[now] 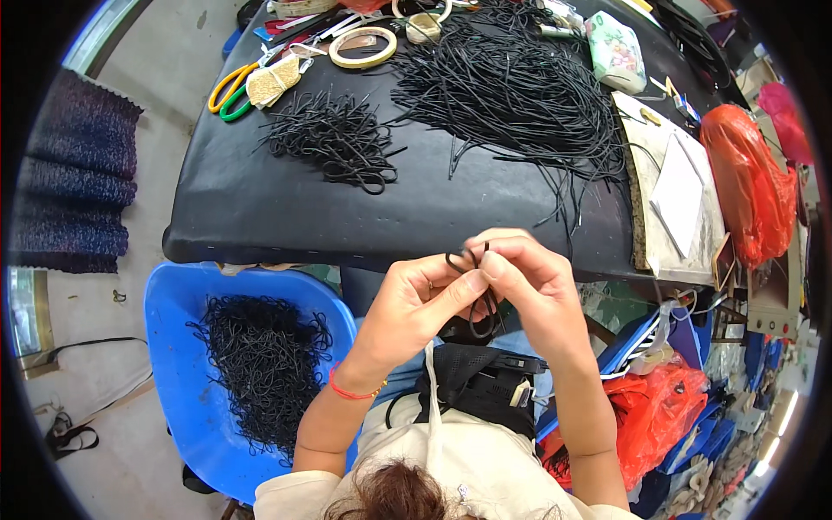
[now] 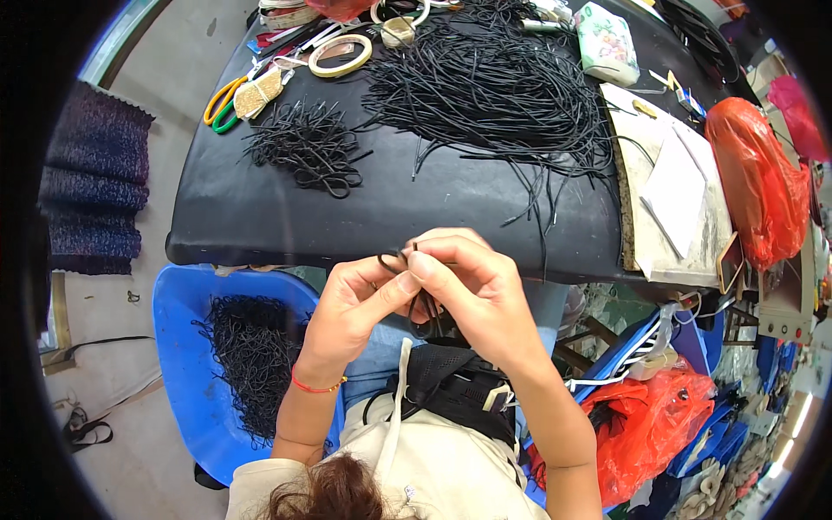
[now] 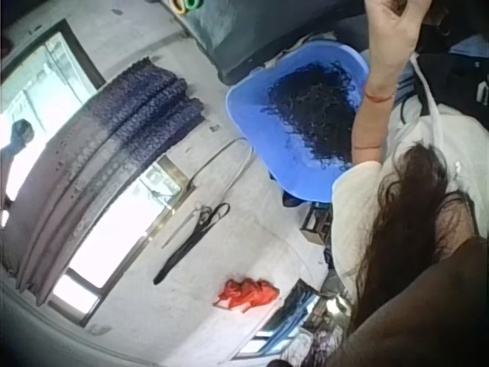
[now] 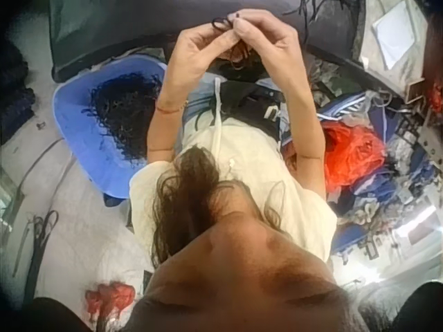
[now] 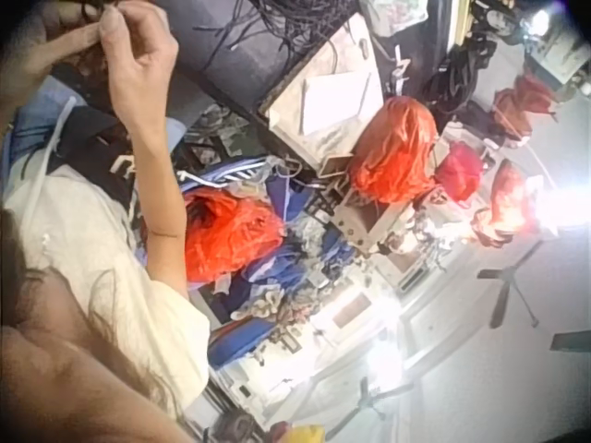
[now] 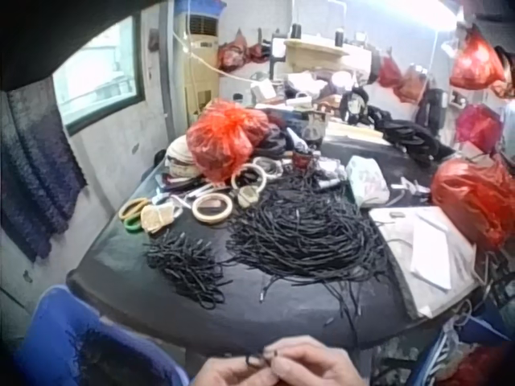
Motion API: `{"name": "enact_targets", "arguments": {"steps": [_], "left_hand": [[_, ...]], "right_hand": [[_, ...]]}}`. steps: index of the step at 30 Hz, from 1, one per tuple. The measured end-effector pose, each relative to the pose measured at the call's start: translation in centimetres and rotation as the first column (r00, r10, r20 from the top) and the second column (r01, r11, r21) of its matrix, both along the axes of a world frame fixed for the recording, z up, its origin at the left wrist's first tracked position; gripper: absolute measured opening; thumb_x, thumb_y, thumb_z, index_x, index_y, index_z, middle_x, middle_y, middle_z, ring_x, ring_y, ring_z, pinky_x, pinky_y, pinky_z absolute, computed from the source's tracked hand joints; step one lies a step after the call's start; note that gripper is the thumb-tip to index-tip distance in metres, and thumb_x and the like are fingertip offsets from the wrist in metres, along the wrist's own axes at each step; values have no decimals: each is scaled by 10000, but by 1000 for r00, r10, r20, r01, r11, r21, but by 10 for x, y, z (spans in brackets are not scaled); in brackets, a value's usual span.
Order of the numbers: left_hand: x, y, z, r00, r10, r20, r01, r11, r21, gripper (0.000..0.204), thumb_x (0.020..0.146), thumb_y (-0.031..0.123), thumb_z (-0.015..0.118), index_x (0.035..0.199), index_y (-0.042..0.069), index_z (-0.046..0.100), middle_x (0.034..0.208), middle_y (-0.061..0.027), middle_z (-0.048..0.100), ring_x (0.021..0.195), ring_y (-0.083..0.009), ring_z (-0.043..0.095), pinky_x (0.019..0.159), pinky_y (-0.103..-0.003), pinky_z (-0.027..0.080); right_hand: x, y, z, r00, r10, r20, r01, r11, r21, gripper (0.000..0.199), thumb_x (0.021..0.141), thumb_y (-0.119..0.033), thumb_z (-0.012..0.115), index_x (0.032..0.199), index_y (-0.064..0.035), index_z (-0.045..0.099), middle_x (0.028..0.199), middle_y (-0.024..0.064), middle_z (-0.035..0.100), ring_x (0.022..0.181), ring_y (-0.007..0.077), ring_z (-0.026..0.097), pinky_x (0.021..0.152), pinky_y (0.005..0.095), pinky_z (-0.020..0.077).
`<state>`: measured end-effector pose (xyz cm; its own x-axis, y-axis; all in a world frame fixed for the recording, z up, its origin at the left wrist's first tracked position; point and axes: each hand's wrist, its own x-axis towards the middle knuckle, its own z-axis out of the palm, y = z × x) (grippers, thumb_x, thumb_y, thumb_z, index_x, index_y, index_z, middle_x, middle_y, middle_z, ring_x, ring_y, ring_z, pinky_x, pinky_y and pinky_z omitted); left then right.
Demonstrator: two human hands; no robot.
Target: The person repeatedly picks up black cable ties from a pile on the table, forms a loop with each one, and secures it by hand. The tied cable ties are placed into a blue bin below the table. The process is continuous and repetitive throughout the clip.
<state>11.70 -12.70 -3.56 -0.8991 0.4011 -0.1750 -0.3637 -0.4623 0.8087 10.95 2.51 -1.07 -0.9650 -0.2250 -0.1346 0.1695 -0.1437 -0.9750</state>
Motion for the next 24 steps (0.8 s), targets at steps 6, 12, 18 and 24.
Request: {"name": "enact_targets", "arguments": {"steps": [6,12,18,24], "left_hand": [[6,0,-2,997,-43,66,40,998,46,149,899,109,541,951,-8,618,809,-36,624,734,-91,595,670,-235,509],[11,7,-7,996,53,75,-61,991,115,158,897,113,545,988,2,613,847,-47,631,751,-103,606,691,-226,503],[8,16,-17,946,267,185,-298,939,171,174,887,90,543,1027,-7,582,922,-108,637,825,-174,641,750,-262,532],[11,20,-8,973,218,76,-222,974,51,180,869,31,555,1035,-39,570,936,-130,630,863,-184,637,772,-288,545]], "right_hand": [[2,0,-6,962,-21,273,90,966,-241,205,909,-202,533,863,-10,590,679,7,560,564,52,510,489,194,436],[-4,8,-10,939,45,341,47,965,-257,251,927,-240,495,945,-3,578,822,56,597,697,82,563,626,216,474],[9,8,-13,963,-62,263,79,996,-52,399,958,-320,402,1130,15,532,991,91,602,912,117,569,803,242,440],[9,5,-16,973,-228,-45,233,957,172,163,855,-118,601,912,26,652,883,54,607,770,88,562,674,209,440]]}}
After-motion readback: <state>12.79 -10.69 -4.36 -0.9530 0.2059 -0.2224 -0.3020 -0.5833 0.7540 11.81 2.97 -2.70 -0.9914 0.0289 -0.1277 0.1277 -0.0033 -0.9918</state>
